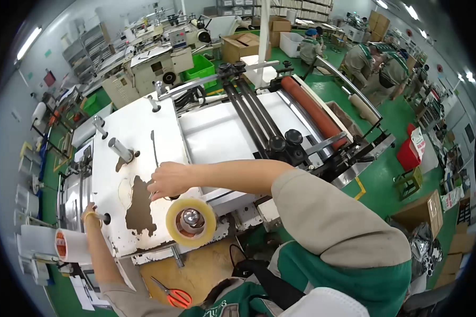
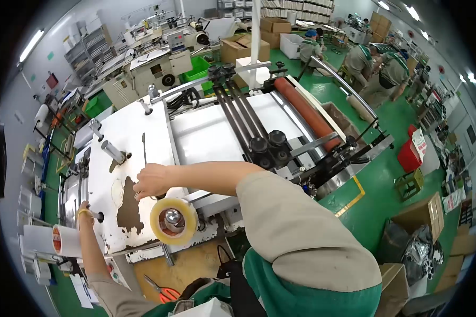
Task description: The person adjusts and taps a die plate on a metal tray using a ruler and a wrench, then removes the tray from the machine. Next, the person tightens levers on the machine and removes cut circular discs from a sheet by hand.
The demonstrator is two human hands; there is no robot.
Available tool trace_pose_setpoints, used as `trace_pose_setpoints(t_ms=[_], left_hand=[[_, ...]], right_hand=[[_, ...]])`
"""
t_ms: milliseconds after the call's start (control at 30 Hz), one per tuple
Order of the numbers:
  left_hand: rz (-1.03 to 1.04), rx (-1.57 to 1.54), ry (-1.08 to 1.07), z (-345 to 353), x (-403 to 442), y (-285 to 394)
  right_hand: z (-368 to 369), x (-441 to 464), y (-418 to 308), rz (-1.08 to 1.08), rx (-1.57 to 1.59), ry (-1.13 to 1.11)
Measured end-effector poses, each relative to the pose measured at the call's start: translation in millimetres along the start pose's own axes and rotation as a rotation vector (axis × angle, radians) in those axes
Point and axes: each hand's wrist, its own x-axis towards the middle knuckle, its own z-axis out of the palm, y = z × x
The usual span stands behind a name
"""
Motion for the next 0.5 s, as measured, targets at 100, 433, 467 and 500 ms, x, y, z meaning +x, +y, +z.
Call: trace_pose_setpoints(t_ms=[100,433,467,500], left_hand=[[0.071,0.168,-0.040,-0.4,15.8,-10.4],[0.503,0.480,-0.170,-14.0,-42.2,-7.8],[0.734,0.833,-0.138,-13.5,-43.9,-9.7],[0.347,0.248,0.012,2.7,-46.9,-3.0]], right_hand=[[-14.2,3.2,-11.2,0.137,-0.030,-0.175],[-33.6,24.9,6.8,0.164,0.225,-0.329],[-35.3,33.1,37.3,0.063,0.340,-0.218],[-49.3,48.7,62.0,0.158,0.155,-0.291]])
